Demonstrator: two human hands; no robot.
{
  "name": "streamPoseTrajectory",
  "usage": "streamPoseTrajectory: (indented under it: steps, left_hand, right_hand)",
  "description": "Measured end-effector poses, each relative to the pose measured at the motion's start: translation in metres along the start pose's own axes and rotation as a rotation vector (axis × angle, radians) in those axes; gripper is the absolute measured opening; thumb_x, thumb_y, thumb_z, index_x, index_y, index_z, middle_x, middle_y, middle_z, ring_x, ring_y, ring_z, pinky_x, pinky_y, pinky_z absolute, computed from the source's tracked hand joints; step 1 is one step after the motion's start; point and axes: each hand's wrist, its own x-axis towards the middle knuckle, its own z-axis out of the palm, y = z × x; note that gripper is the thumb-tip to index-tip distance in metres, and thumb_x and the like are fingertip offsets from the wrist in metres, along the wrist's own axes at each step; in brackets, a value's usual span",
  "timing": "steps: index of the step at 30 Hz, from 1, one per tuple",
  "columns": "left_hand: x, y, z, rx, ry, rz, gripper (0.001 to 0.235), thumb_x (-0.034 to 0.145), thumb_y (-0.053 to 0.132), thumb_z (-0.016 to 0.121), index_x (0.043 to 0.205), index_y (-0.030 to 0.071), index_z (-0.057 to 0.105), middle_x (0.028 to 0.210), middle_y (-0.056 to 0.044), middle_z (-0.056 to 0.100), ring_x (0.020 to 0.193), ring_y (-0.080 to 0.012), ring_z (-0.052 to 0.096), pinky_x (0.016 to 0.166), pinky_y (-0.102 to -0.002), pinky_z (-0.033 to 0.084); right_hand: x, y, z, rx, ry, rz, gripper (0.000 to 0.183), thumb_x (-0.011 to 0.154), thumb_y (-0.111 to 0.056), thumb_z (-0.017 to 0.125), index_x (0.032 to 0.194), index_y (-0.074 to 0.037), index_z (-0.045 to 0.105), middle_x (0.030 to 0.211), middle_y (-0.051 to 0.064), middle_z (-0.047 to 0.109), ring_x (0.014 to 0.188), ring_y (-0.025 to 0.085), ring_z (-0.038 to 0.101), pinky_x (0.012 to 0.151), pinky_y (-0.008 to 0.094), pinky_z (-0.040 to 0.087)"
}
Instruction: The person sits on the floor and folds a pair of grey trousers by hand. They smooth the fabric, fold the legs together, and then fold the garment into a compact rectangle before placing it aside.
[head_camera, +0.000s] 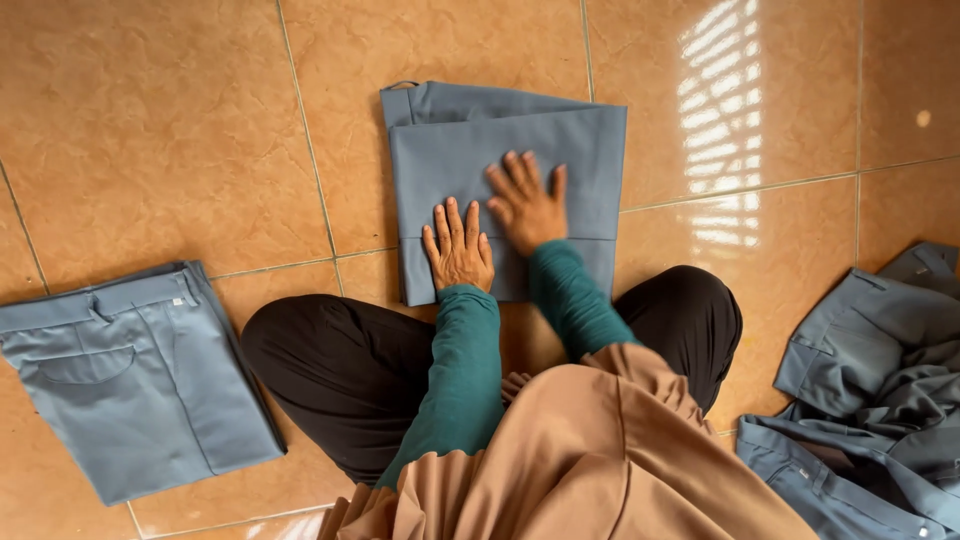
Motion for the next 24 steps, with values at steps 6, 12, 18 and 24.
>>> streamPoseTrajectory:
  steps: [6, 12, 18, 24]
  left_hand:
    - [0.006, 0.006, -0.021, 0.004, -0.114, -0.04, 0.054, 0.108, 0.035, 0.042, 0.161, 0.026, 0.038, 0.169, -0.01, 0.027, 0.157, -0.0299, 0.025, 0.128, -0.053, 0.016]
    - [0.008, 0.009, -0.026, 0.015, -0.087, -0.037, 0.054, 0.107, 0.033, 0.043, 0.16, 0.024, 0.039, 0.168, -0.011, 0.03, 0.156, -0.0306, 0.029, 0.127, -0.054, 0.021]
    - [0.001, -0.001, -0.001, 0.045, 0.023, 0.045, 0.056, 0.105, 0.03, 0.044, 0.159, 0.021, 0.039, 0.17, -0.014, 0.024, 0.158, -0.0325, 0.02, 0.127, -0.058, 0.007]
    - [0.004, 0.002, -0.007, 0.031, 0.078, 0.053, 0.054, 0.108, 0.032, 0.032, 0.161, 0.023, 0.035, 0.168, -0.014, 0.029, 0.157, -0.033, 0.023, 0.127, -0.058, 0.009]
  right_hand:
    - [0.048, 0.128, -0.057, 0.108, -0.317, 0.603, 0.065, 0.107, -0.06, 0.024, 0.166, -0.032, 0.015, 0.174, -0.005, 0.012, 0.159, 0.027, 0.003, 0.118, 0.073, -0.004]
    - [0.05, 0.07, -0.027, 0.1, 0.003, 0.372, 0.058, 0.112, -0.05, 0.05, 0.164, -0.029, 0.036, 0.171, 0.007, 0.018, 0.157, 0.034, 0.003, 0.122, 0.069, -0.001]
    - [0.001, -0.032, 0.012, 0.006, 0.18, 0.026, 0.05, 0.106, -0.061, 0.046, 0.154, -0.046, 0.046, 0.168, -0.006, 0.031, 0.157, 0.019, 0.02, 0.124, 0.063, 0.002]
    - [-0.061, 0.087, -0.005, -0.151, 0.075, 0.526, 0.05, 0.112, -0.057, 0.036, 0.161, -0.044, 0.039, 0.169, -0.002, 0.026, 0.155, 0.025, 0.012, 0.117, 0.065, -0.004]
